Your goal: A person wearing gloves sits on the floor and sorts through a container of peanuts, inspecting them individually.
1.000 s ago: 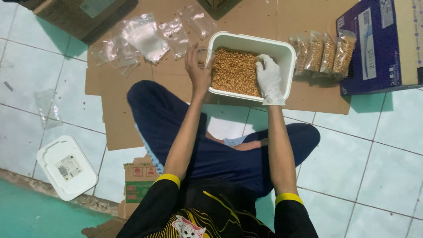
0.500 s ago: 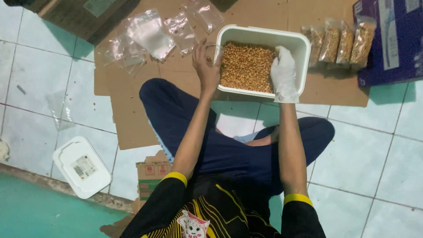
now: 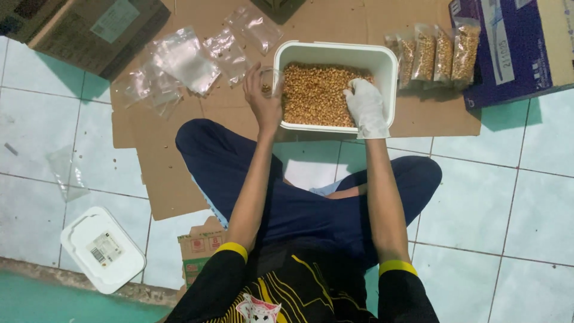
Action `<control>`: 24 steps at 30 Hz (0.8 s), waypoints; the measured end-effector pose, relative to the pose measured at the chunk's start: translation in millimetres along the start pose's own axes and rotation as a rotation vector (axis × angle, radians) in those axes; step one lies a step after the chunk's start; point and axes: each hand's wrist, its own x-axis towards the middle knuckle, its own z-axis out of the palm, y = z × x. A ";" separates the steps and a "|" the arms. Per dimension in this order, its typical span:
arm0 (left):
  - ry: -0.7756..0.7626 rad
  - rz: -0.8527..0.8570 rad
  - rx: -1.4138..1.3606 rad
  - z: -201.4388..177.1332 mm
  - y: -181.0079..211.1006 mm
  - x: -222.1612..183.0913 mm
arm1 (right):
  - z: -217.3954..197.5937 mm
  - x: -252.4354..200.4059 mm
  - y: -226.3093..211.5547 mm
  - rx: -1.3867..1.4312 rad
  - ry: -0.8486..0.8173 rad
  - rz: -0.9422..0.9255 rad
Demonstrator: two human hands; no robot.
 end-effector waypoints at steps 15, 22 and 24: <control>-0.021 -0.030 0.035 -2.0 -2.9 -3.3 | -5.8 -1.7 -7.9 0.044 0.038 -0.005; -0.025 -0.019 0.054 -2.0 0.1 -3.0 | -14.9 -7.9 -14.0 0.137 0.092 -0.008; -0.017 -0.030 0.033 -1.8 1.6 -3.5 | -17.2 -8.5 -16.1 0.198 0.083 0.014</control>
